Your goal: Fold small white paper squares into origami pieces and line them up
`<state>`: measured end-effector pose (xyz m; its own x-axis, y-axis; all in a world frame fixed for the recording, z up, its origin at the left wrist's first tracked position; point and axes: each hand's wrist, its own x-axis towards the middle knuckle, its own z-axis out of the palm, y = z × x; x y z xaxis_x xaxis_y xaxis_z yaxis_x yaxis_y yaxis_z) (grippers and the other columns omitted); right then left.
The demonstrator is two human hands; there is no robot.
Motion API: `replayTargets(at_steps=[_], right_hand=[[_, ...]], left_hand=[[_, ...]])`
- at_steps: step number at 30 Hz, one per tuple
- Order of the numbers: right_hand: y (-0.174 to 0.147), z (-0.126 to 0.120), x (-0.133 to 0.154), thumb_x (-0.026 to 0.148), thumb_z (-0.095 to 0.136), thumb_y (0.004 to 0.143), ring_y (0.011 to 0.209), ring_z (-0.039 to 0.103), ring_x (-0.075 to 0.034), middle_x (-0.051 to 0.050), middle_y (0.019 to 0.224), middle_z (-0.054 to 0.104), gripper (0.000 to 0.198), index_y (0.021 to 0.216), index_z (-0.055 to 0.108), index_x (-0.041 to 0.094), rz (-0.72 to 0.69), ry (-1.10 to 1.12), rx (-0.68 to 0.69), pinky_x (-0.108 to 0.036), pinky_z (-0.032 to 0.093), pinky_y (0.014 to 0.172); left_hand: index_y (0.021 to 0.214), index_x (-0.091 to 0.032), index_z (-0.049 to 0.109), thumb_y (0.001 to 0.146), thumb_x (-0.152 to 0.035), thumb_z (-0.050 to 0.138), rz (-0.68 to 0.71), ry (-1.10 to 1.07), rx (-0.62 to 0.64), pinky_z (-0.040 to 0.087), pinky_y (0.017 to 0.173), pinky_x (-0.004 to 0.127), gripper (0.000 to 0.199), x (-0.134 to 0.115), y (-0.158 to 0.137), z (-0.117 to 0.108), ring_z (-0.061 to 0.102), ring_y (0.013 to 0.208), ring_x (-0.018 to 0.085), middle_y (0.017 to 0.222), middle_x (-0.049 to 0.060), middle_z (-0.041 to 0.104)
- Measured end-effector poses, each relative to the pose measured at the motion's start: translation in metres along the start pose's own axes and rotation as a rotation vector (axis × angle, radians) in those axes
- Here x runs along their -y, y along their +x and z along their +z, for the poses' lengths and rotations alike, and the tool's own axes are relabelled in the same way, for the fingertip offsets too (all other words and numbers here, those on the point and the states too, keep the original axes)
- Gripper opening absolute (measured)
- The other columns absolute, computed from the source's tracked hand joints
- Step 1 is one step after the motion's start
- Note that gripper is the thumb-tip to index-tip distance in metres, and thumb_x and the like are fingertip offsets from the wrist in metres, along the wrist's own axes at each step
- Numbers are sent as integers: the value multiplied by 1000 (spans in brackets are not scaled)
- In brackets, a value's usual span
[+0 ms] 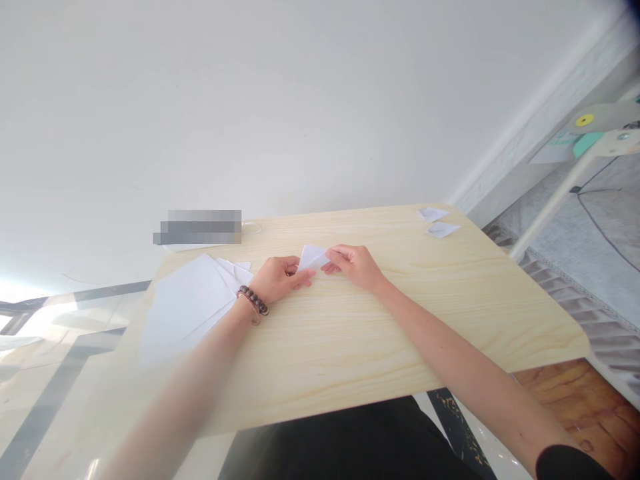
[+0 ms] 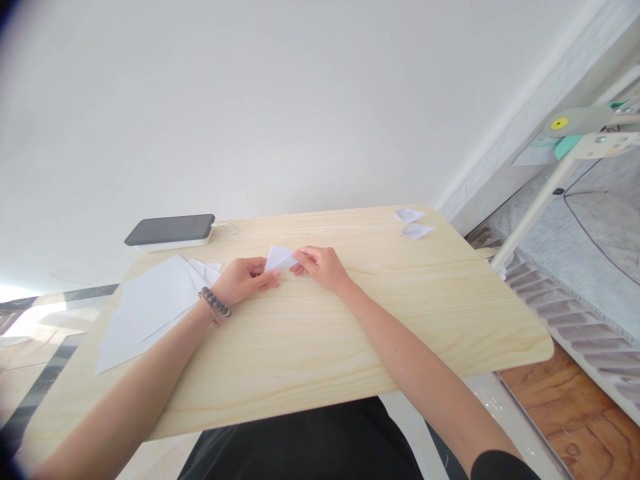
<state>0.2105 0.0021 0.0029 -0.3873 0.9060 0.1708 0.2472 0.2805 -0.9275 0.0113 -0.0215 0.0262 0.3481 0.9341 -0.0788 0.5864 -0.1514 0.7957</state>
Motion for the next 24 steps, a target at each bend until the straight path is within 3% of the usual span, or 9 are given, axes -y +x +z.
replayTargets(at_steps=[18,24], right_hand=[[-3,2,3,44,43,82,66,65,-14,-4,69,68,34,81,62,15,-28,-52,32,-25,50,67],[-4,3,4,42,45,81,68,65,-15,-3,69,68,31,83,61,16,-39,-75,60,-25,50,69]], left_hand=[[64,-15,66,77,-50,46,26,74,2,28,44,19,43,2,1,3,38,42,6,53,-2,59],[62,-14,67,77,-49,46,18,85,-35,23,40,19,44,1,0,4,31,39,5,45,-3,50]])
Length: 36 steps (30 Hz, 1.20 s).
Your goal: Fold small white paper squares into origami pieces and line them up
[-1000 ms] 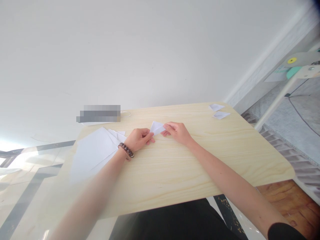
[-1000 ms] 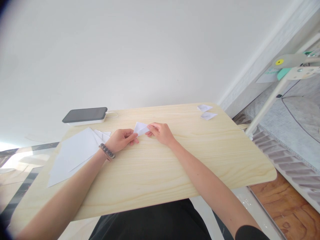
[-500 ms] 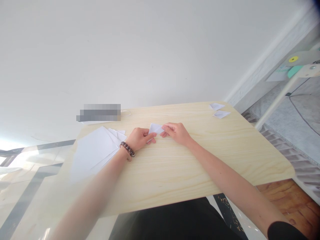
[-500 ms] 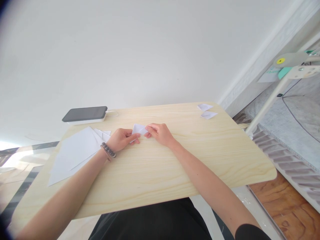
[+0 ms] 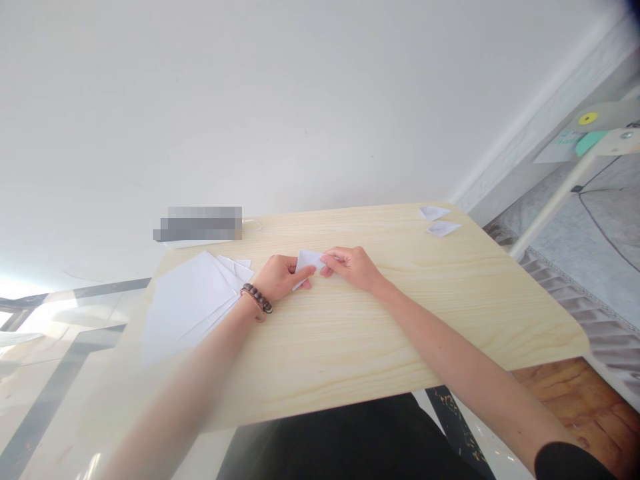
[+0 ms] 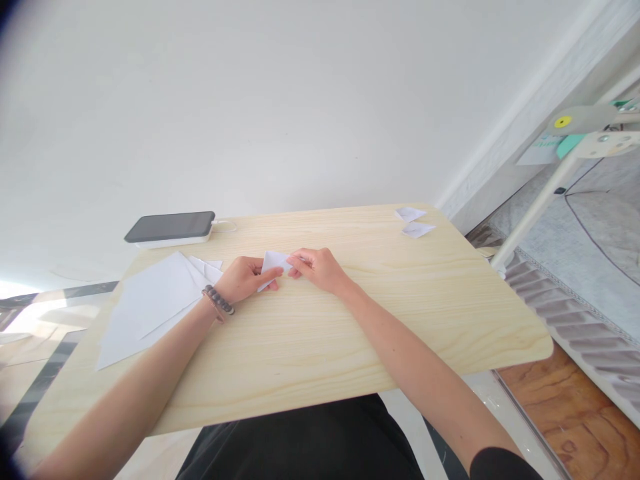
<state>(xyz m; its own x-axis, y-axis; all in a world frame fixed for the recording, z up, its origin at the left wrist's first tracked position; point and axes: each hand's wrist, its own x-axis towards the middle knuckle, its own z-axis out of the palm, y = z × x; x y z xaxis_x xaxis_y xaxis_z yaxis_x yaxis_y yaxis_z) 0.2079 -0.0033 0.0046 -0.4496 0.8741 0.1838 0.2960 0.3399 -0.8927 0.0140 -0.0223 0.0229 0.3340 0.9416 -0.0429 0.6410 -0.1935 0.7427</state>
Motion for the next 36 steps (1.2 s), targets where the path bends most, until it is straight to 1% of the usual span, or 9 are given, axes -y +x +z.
replayTargets(at_steps=[5,9,13,16,21,24,28,34,36], right_hand=[[0,2,1,41,44,82,67,65,-14,-3,69,68,31,83,62,16,-18,-17,2,-25,49,69],[1,1,0,42,43,83,64,65,-13,-3,68,67,32,81,61,16,-14,-12,-21,-24,49,66],[1,-2,0,43,43,83,63,64,-13,-3,67,67,34,80,61,16,4,-5,-50,-24,49,66],[1,-3,0,44,43,82,64,63,-13,-3,68,66,34,81,62,16,11,6,-61,-24,49,67],[1,-3,-1,44,43,82,63,62,-13,-3,68,66,34,81,62,16,14,17,-79,-25,49,66],[1,-3,-2,44,43,82,62,62,-13,-3,67,66,34,82,61,15,20,20,-78,-25,50,65],[2,-2,-2,44,43,82,61,62,-13,-3,67,66,34,81,61,15,16,8,-94,-25,50,65],[2,-3,-1,43,42,83,59,62,-12,-2,65,64,34,77,60,16,12,-5,-83,-24,49,64],[1,-2,0,44,42,83,59,62,-12,-2,64,64,34,77,60,16,9,3,-71,-24,49,64]], left_hand=[[61,-15,67,77,-50,45,19,5,8,24,41,19,45,2,0,-1,32,39,5,46,-3,50],[67,-14,67,77,-52,45,11,-40,26,29,44,19,46,2,0,-2,41,43,7,56,0,60],[89,-15,66,81,-52,39,44,-139,119,35,50,19,46,4,0,-10,48,50,8,68,2,66],[83,-14,68,84,-52,33,96,-178,199,39,55,21,52,6,0,-18,49,54,10,68,4,65],[89,-15,68,81,-49,40,92,-237,289,42,62,22,45,11,0,-24,53,64,12,76,5,66],[89,-15,68,79,-49,45,43,-222,264,42,60,22,42,12,1,-21,53,63,12,74,5,66],[81,-14,67,78,-47,46,-4,-187,177,41,54,20,39,12,1,-14,54,58,10,71,5,66],[73,-14,64,78,-44,48,-7,-168,130,41,53,19,35,5,-1,-12,55,57,10,69,4,68],[70,-14,64,77,-45,49,-5,-137,118,38,50,18,36,3,-2,-13,52,52,9,67,3,67]])
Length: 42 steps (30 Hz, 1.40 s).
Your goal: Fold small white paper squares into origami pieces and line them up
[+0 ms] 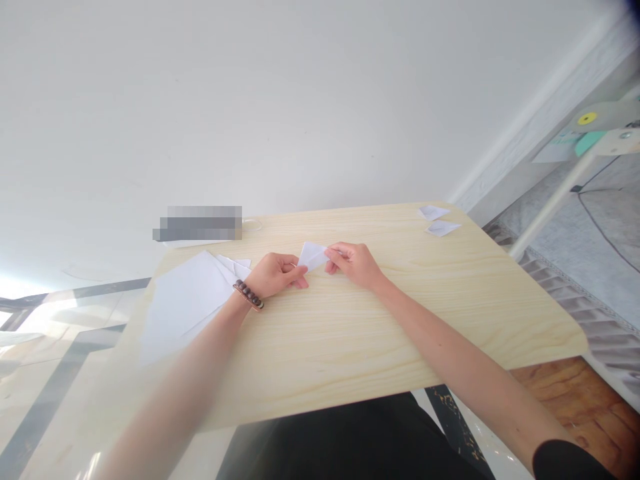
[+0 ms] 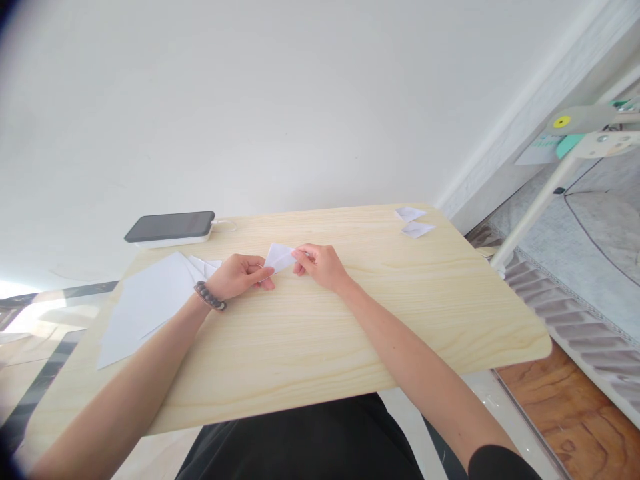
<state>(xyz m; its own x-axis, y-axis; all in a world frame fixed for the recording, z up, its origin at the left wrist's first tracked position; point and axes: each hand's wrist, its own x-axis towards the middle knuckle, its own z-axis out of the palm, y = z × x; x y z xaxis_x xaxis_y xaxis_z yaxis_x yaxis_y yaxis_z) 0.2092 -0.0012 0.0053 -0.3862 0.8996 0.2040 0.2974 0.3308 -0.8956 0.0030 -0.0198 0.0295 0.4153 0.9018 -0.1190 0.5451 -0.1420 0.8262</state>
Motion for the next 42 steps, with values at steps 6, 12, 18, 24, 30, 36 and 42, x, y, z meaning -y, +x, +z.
replayTargets(at_steps=[6,12,18,24,30,36,42], right_hand=[[-2,5,2,43,44,82,60,62,-12,-1,64,64,31,78,60,17,-32,-3,59,-24,49,63],[-2,7,3,41,43,82,60,62,-12,-1,64,65,30,77,60,17,-21,-8,79,-24,49,64],[-2,8,4,41,43,82,59,62,-12,-1,64,64,30,78,60,17,-25,-15,84,-24,49,63],[-2,8,3,41,43,82,58,61,-12,-1,63,64,29,78,60,17,-21,-10,52,-24,49,62],[-1,5,3,41,47,80,54,59,-11,0,58,61,28,81,60,16,-5,21,14,-24,49,60],[-1,3,5,42,54,75,51,58,-11,2,55,58,30,92,57,17,69,156,-12,-24,48,54],[-2,3,5,36,61,71,63,61,-13,-2,74,63,40,105,48,18,54,279,66,-28,51,63]], left_hand=[[75,-15,68,73,-50,51,1,60,-50,27,42,19,39,-2,1,5,36,41,5,57,-1,63],[65,-15,69,75,-53,46,22,108,-76,23,41,20,46,0,2,6,31,39,6,43,-3,47],[66,-15,69,77,-52,44,9,88,-72,25,41,19,47,-1,1,6,34,40,6,44,-2,50],[68,-14,68,76,-53,45,-5,86,-98,26,41,19,46,1,2,9,34,40,6,49,-1,54],[125,-23,40,67,-50,58,101,148,-296,41,57,22,66,-2,3,15,56,66,12,96,3,61],[123,-26,44,72,-48,53,171,450,-363,42,65,25,56,4,4,19,56,77,16,97,3,59],[123,-24,45,72,-52,52,137,426,-410,43,61,24,59,4,3,20,58,78,16,95,3,61]])
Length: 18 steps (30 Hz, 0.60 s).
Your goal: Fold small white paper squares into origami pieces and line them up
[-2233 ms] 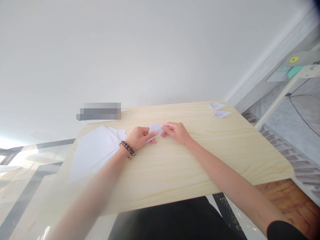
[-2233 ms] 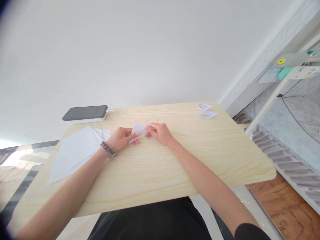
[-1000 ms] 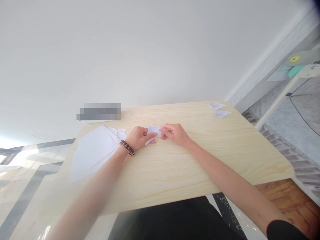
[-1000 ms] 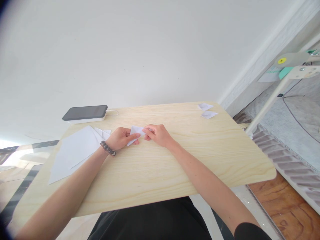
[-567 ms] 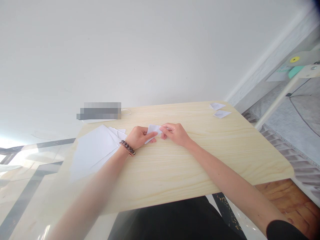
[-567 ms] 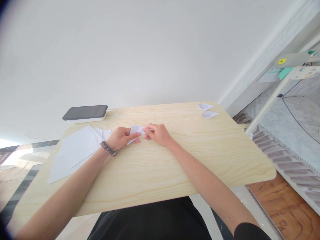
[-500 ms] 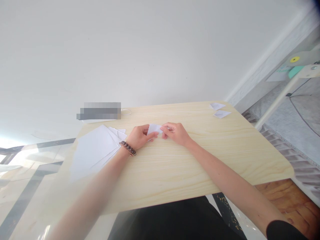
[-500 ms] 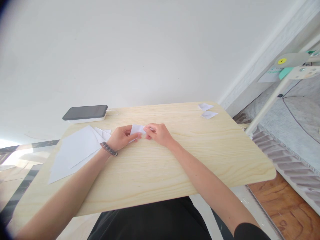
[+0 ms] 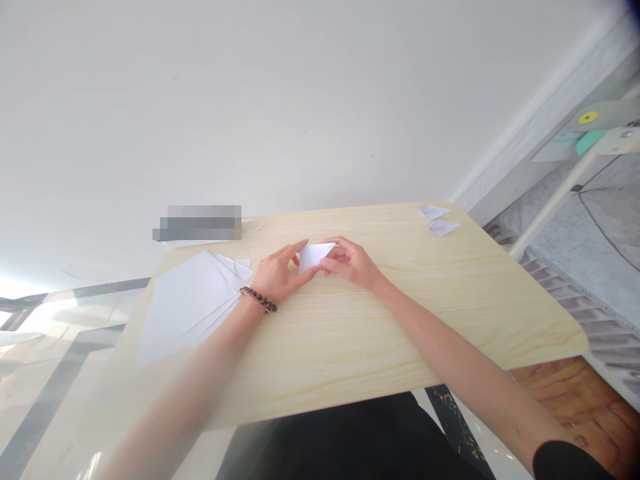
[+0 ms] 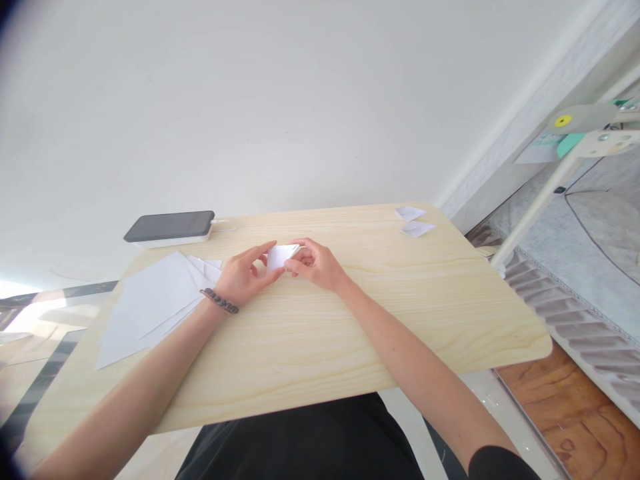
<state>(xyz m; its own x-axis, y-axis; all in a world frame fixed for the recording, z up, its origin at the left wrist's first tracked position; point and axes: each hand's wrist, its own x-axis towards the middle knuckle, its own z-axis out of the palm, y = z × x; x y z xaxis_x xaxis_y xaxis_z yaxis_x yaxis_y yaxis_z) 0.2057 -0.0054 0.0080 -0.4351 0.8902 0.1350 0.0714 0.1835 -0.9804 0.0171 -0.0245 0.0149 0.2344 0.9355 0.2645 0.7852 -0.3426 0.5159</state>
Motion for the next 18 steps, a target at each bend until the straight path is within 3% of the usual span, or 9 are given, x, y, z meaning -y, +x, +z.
replayTargets(at_steps=[6,18], right_hand=[[0,-2,-4,34,60,71,70,63,-15,-4,81,65,26,89,56,16,-35,-35,55,-29,50,65],[0,-2,-5,36,57,74,70,62,-15,-6,81,65,27,88,61,13,-26,-36,91,-30,51,66]], left_hand=[[120,-21,49,73,-50,51,-23,-42,21,45,63,24,54,-5,0,-3,59,70,14,94,2,63],[118,-24,50,73,-47,52,-6,-6,-20,46,62,23,51,-2,0,1,61,69,13,90,-1,64]])
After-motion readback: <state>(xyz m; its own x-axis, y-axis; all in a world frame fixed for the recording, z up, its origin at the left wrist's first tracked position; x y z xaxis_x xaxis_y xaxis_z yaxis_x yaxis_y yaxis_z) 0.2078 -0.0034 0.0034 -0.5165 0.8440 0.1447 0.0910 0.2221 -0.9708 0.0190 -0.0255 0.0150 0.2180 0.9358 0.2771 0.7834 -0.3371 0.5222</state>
